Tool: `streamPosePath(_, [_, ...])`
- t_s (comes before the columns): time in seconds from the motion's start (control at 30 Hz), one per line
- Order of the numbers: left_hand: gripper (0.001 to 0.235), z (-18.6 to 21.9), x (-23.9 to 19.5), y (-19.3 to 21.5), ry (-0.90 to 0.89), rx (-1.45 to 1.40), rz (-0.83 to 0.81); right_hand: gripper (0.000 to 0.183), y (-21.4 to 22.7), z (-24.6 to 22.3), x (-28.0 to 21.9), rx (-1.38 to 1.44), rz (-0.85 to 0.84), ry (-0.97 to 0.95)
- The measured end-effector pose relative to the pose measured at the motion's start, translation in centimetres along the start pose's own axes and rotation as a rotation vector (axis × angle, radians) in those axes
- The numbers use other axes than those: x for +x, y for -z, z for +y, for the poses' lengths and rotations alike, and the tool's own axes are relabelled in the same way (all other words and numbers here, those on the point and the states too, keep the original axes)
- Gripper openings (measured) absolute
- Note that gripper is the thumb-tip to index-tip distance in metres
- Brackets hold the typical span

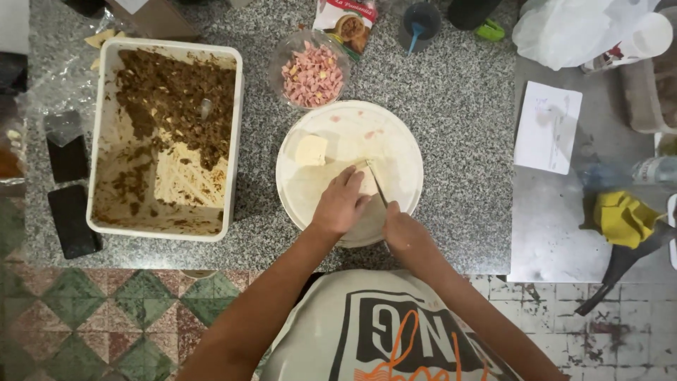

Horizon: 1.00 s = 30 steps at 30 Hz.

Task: Preparing food by cutting cheese, adding diced meat, and cleaning the workspace

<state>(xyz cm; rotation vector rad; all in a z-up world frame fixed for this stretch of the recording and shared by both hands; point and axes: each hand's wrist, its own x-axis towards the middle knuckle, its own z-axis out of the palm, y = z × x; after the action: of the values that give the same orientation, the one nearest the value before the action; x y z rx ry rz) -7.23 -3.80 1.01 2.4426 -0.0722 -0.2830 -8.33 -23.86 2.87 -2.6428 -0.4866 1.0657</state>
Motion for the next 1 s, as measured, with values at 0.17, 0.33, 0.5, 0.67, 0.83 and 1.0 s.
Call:
streamPosePath(0.17, [0.055,-0.3,-0.2,-0.3,-0.006,0.006,0.021,0.061,-0.9,0.7,3.0,0.088,-0.177,-0.193])
streamPosePath(0.33, [0.058,-0.6,-0.2,-0.8,-0.019,0.004,0.057,0.045,4.1,-1.1,1.0,0.019,-0.226,-0.143])
streamPosePath(0.5, [0.056,0.4,-0.6,0.4,0.005,-0.04,0.041,0.033,4.7,1.0,-0.9,0.281,-0.138,0.013])
streamPosePath(0.67, [0.058,0.1,-0.6,-0.1,-0.002,-0.032,0.047,0.024,2.8,-1.3,-2.2,0.185,-0.013,-0.073])
streamPosePath(0.83, [0.059,-0.4,-0.6,-0.8,-0.023,-0.017,0.061,0.024,3.2,-3.4,-2.5,0.167,0.006,-0.088])
streamPosePath(1.0, [0.062,-0.4,-0.5,-0.6,-0.06,-0.004,0.08,0.024,1.3,-3.1,-0.5,0.034,-0.118,-0.188])
